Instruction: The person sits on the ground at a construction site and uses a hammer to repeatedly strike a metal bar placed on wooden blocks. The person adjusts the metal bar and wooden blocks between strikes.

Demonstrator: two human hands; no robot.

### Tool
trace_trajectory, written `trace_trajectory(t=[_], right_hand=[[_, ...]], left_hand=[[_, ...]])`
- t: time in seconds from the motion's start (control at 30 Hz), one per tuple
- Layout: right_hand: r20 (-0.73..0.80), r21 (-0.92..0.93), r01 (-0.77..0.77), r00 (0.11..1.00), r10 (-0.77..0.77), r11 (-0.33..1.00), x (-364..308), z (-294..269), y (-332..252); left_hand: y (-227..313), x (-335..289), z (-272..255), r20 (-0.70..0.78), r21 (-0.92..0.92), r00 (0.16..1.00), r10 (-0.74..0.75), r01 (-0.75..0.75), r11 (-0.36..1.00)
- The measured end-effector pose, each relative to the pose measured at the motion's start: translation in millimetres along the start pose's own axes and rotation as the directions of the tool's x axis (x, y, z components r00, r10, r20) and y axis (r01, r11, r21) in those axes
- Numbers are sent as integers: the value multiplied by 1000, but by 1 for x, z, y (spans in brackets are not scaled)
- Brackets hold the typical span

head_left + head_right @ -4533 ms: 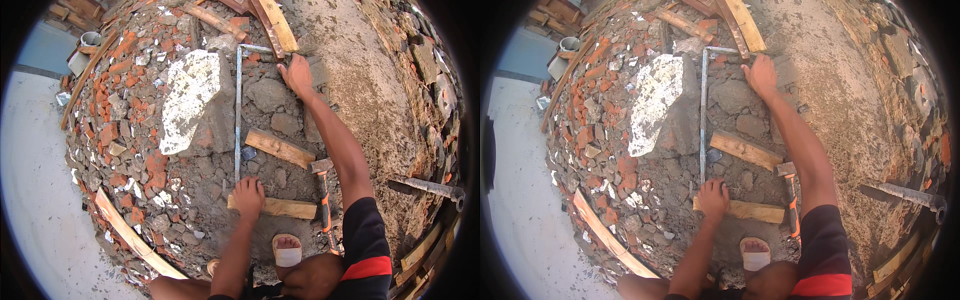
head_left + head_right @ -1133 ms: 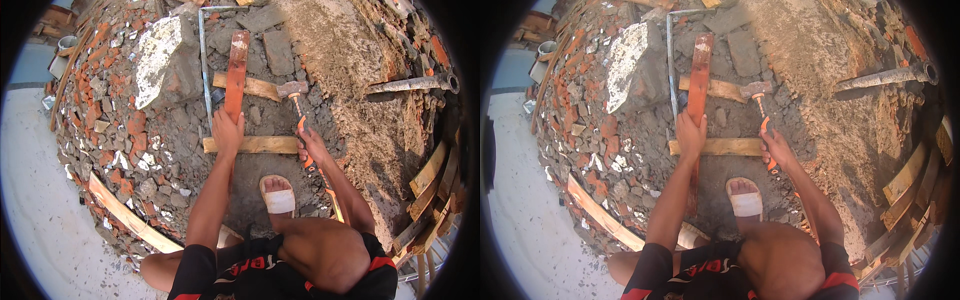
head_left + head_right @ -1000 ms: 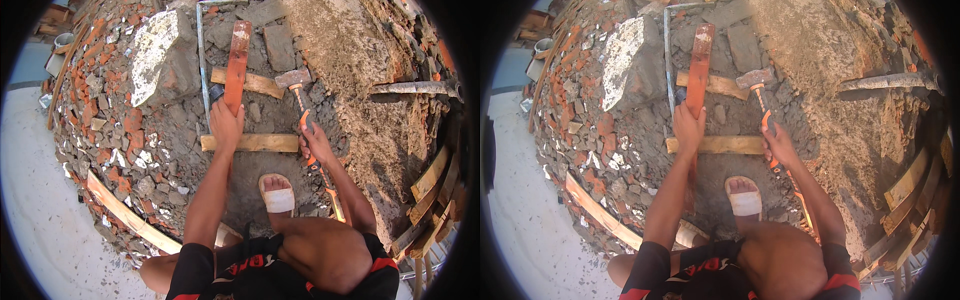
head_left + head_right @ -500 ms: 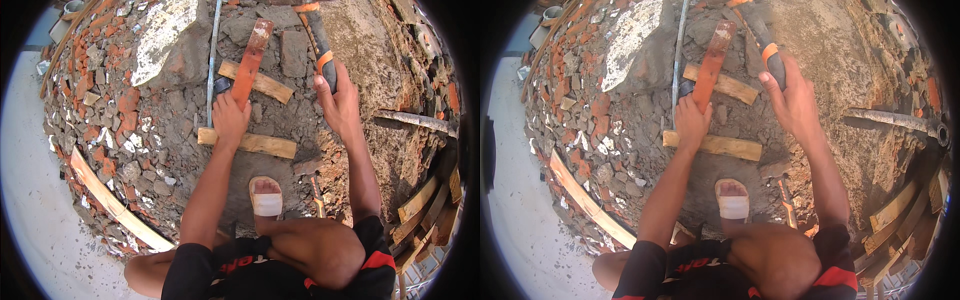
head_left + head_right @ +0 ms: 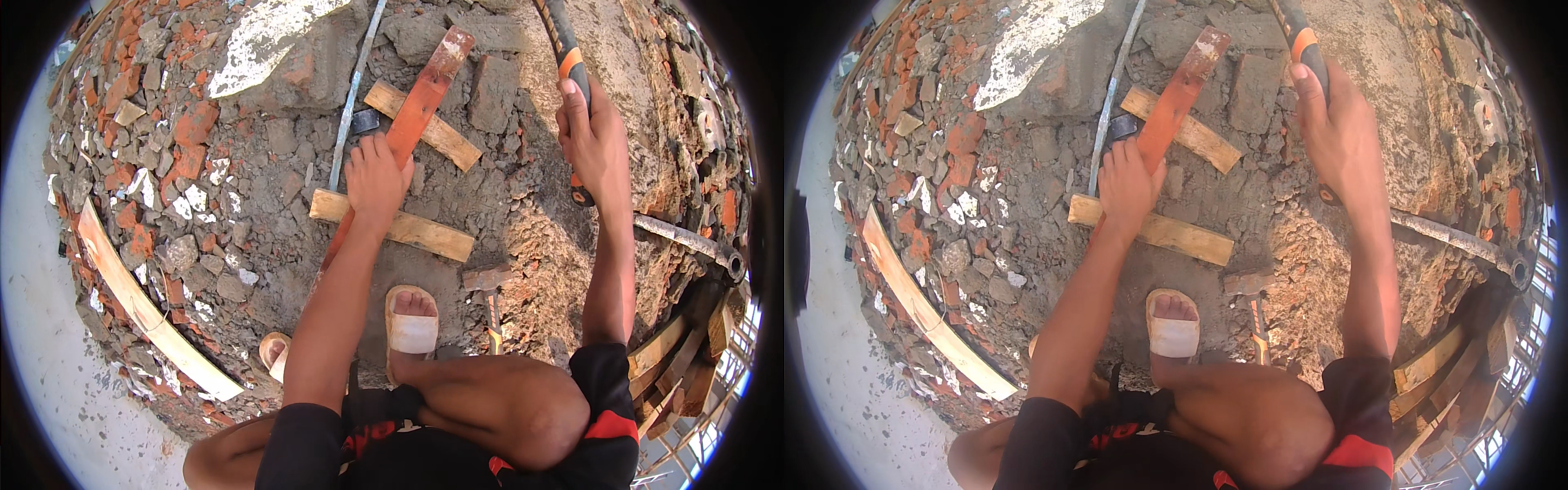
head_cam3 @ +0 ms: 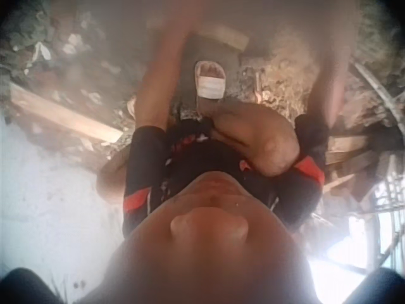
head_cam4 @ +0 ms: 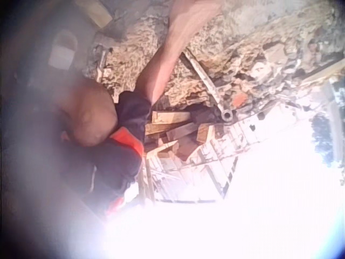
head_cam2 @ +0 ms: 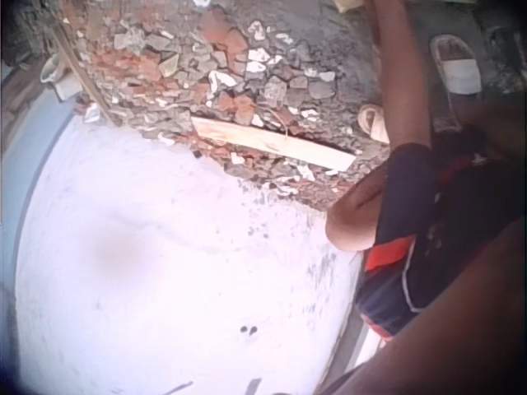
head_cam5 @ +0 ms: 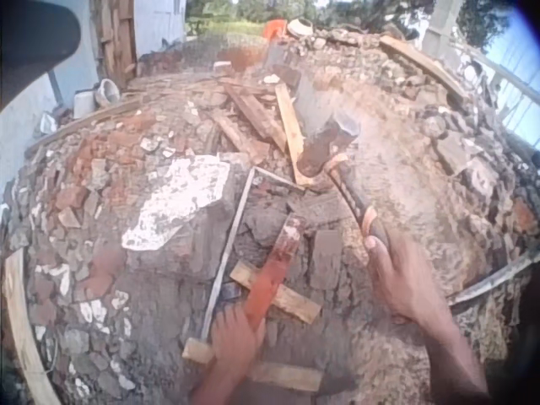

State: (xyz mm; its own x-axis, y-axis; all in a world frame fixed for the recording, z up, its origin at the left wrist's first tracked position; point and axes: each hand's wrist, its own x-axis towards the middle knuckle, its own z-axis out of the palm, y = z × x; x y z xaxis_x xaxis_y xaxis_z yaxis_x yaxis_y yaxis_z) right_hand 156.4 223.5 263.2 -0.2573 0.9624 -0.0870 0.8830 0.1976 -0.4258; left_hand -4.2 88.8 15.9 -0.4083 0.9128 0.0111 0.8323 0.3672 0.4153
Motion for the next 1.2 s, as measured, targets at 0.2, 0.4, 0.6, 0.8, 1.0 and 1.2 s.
trace_trajectory(t=[0.2, 0.4, 0.6, 0.8, 1.0, 1.2], right_hand=[[63, -101, 112, 992, -106, 989, -5, 31, -8], [337, -146, 114, 940, -59, 983, 9, 46, 23], [-51, -80, 153, 986, -157, 985, -2, 3, -51], [195, -380, 112, 980, -39, 918, 0, 60, 18], [321, -251, -20, 942, 103, 968, -14, 46, 7], [-27, 106, 90, 996, -87, 990, -23, 16, -19]], left_hand=[[2, -3, 0, 24, -3, 1000, -2, 2, 1000], [7, 11, 0, -42, -16, 999, -33, 32, 999], [2, -3, -1, -11, -42, 999, -37, 37, 998], [11, -3, 3, -15, -26, 1000, -20, 20, 999], [5, 1, 3, 40, -59, 999, -7, 10, 998], [7, 0, 0, 81, -72, 996, -35, 41, 997]])
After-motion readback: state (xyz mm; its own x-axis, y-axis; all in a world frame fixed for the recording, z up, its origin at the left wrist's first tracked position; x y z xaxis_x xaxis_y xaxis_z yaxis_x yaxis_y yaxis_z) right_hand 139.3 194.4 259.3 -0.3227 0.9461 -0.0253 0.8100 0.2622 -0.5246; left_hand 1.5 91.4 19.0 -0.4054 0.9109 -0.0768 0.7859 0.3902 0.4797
